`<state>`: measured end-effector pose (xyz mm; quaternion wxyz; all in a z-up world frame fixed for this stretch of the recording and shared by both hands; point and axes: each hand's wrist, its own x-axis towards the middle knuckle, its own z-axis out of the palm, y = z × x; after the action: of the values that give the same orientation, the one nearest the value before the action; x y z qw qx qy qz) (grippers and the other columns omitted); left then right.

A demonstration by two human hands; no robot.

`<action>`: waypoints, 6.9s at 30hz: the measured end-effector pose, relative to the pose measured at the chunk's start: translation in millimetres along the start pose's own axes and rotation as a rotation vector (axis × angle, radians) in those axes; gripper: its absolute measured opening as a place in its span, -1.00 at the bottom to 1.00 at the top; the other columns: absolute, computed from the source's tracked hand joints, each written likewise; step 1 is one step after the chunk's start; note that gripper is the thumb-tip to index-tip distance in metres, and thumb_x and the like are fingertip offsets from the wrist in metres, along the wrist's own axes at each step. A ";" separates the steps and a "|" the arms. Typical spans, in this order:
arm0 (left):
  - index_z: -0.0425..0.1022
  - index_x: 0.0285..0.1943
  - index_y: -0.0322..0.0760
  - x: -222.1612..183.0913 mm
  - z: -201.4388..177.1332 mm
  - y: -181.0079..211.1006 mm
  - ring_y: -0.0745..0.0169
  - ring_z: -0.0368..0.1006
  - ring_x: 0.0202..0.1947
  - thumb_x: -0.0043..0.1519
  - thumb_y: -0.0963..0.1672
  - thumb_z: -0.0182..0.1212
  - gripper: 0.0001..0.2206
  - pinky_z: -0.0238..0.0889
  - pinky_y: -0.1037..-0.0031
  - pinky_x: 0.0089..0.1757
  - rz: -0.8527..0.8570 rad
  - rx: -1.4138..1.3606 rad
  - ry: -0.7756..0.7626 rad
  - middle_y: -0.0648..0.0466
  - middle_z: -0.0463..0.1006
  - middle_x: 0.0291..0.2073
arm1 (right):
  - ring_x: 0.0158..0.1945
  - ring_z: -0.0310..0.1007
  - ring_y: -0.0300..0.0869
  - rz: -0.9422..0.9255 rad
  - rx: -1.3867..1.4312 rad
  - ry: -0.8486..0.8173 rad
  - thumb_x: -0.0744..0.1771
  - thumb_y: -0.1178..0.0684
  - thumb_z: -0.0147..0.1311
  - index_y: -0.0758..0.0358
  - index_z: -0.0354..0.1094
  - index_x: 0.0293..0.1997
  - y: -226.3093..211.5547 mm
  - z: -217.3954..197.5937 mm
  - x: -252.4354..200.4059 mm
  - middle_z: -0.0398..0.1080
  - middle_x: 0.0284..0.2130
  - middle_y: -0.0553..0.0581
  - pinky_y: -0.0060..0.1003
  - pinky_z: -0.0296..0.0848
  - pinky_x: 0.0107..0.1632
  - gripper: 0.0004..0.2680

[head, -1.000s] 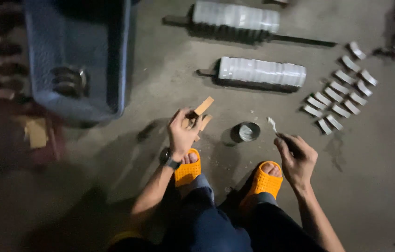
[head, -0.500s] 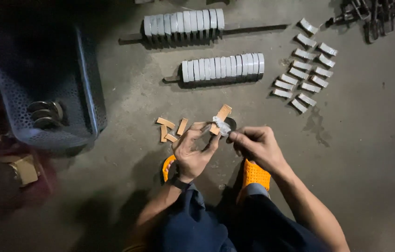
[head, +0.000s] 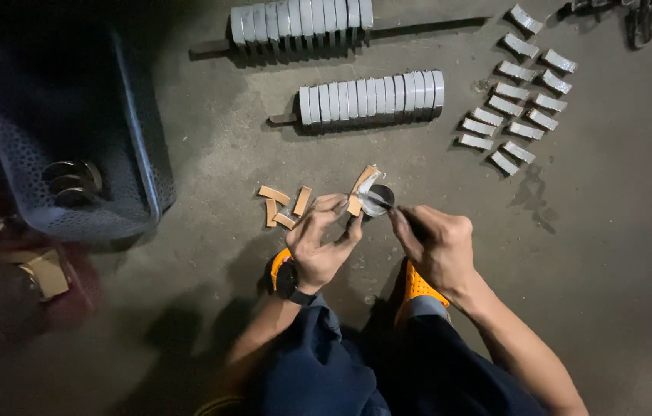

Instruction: Applying white adhesive to curved metal parts and attaching small rectangular strips to them on a workshop floor.

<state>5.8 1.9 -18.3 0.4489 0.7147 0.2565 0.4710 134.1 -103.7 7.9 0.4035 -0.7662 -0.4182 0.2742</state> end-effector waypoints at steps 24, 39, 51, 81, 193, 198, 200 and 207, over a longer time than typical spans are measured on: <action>0.31 0.10 -0.42 -7.1 0.4 -16.9 0.27 0.26 -0.04 0.24 -0.18 -0.05 -0.73 0.13 0.36 0.02 -0.843 -0.794 -0.451 -0.09 0.44 -0.08 | -0.61 0.42 -0.14 0.033 0.448 -0.073 0.20 0.28 0.11 0.39 0.44 -0.33 -19.1 -8.5 34.6 0.42 -0.58 0.30 -0.36 0.38 -0.56 -0.93; 0.50 -0.32 -0.42 -43.8 7.5 -29.1 0.05 0.53 -0.36 -0.06 -0.26 0.36 -0.83 0.38 0.44 -0.32 -0.228 -0.068 -0.050 -0.09 0.56 -0.41 | -0.68 0.27 -0.23 0.154 0.365 0.171 0.29 0.26 0.04 0.37 0.40 -0.43 -5.6 -4.3 29.0 0.32 -0.74 0.16 -0.39 0.32 -0.53 -0.92; 0.42 -0.43 -0.45 -17.5 0.2 -23.7 -0.01 0.53 -0.39 -0.07 -0.27 0.38 -0.83 0.36 0.43 -0.35 -0.190 -0.028 0.002 -0.16 0.54 -0.45 | -0.66 0.14 -0.27 0.369 0.318 -0.182 0.25 0.17 0.03 0.36 0.36 -0.59 1.1 -9.4 26.2 0.21 -0.82 0.10 -0.37 0.19 -0.56 -0.85; 0.42 -0.33 -0.45 102.3 32.9 -60.1 -0.02 0.51 -0.38 0.00 -0.29 0.29 -0.86 0.35 0.37 -0.35 -0.352 0.206 -0.300 -0.15 0.53 -0.45 | -0.73 0.17 -0.18 0.451 0.140 0.159 0.22 0.19 0.07 0.27 0.27 -0.69 89.9 -0.7 -42.8 0.26 -0.84 0.13 -0.38 0.18 -0.56 -0.82; 0.30 0.06 -0.50 -24.0 4.0 -20.4 0.26 0.38 -0.11 0.25 -0.21 -0.06 -0.76 0.25 0.46 -0.05 -0.904 -0.886 -0.169 -0.11 0.49 -0.16 | -0.69 0.32 -0.23 0.147 0.414 -0.088 0.18 0.24 0.18 0.34 0.44 -0.45 -6.3 8.0 37.9 0.34 -0.77 0.18 -0.40 0.31 -0.57 -0.98; 0.31 -0.02 -0.52 -30.5 0.1 -22.8 0.09 0.51 -0.29 -0.04 -0.27 0.33 -0.59 0.40 0.42 -0.27 -0.390 -0.197 -0.111 -0.16 0.54 -0.29 | -0.69 0.28 -0.28 0.278 0.324 0.051 0.24 0.22 0.12 0.32 0.43 -0.43 -13.2 0.5 43.5 0.33 -0.76 0.12 -0.46 0.30 -0.54 -0.97; 0.39 -0.18 -0.49 -21.8 -0.4 -18.0 0.12 0.52 -0.41 -0.03 -0.28 0.32 -0.73 0.39 0.48 -0.37 -0.341 -0.134 -0.074 -0.11 0.54 -0.40 | -0.68 0.29 -0.28 0.273 0.342 0.040 0.25 0.20 0.13 0.31 0.42 -0.43 -6.8 2.5 41.7 0.33 -0.75 0.11 -0.46 0.31 -0.53 -0.95; 0.45 -0.39 -0.49 -11.4 -3.1 -20.9 0.16 0.50 -0.55 -0.07 -0.24 0.38 -0.81 0.36 0.53 -0.45 -0.242 -0.028 0.021 -0.10 0.51 -0.59 | -0.71 0.20 -0.29 0.307 0.376 0.084 0.34 0.15 -0.04 0.28 0.37 -0.51 -10.1 -1.5 38.0 0.27 -0.80 0.08 -0.46 0.27 -0.51 -0.81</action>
<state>-0.7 3.9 -41.3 0.5099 0.6671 0.3391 0.4244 150.0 -68.3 14.1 0.5095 -0.7430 -0.2212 0.3733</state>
